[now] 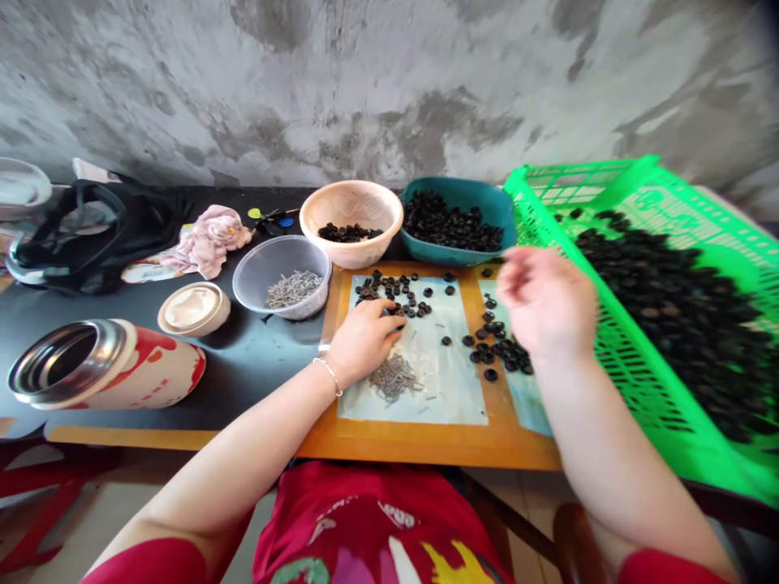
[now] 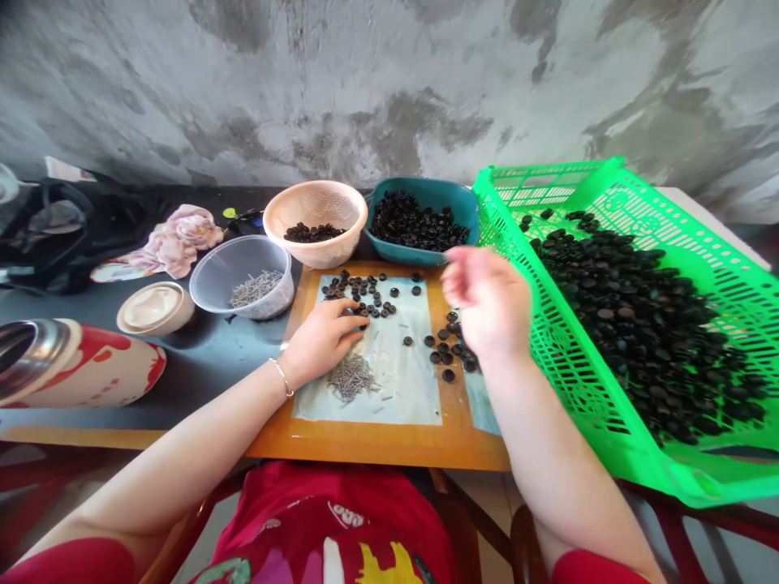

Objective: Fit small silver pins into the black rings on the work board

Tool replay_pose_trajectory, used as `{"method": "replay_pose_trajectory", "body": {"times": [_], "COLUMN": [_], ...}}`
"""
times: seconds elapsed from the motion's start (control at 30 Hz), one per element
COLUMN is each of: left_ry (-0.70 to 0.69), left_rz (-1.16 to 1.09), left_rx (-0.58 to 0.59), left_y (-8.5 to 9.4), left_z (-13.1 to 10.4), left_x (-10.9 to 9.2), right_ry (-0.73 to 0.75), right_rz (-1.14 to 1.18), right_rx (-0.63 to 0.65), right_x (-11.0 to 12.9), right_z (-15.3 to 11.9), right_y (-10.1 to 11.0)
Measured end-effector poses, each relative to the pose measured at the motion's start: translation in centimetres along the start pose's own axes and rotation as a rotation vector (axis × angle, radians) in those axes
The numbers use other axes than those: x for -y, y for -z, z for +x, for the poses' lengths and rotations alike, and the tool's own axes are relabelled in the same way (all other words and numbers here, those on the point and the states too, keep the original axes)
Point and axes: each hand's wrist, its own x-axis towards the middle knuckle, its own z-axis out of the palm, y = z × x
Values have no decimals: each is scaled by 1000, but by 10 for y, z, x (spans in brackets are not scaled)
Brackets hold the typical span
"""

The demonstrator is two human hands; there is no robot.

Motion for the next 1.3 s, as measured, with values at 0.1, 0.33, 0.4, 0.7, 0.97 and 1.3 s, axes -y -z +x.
{"method": "replay_pose_trajectory", "body": {"times": [0.1, 0.33, 0.4, 0.7, 0.97, 1.3], "left_ry": [-6, -31, -34, 243, 159, 178], "left_rz": [0, -77, -143, -383, -449, -465], "left_rx": [-3, -57, -63, -113, -154, -147], "left_y": [-1, 3, 5, 10, 14, 15], "left_z": [-1, -3, -4, -5, -7, -7], "left_x": [-2, -1, -1, -12, -16, -18], "right_ry": [140, 314, 309, 131, -55, -95], "right_rz": [-513, -1021, -1031, -784, -408, -336], "right_rx": [521, 787, 792, 696, 569, 531], "right_x": [-8, -25, -26, -24, -10, -15], "right_z": [-26, -44, -42, -37, -44, -47], "right_y": [-41, -61, -59, -58, -65, -64]}}
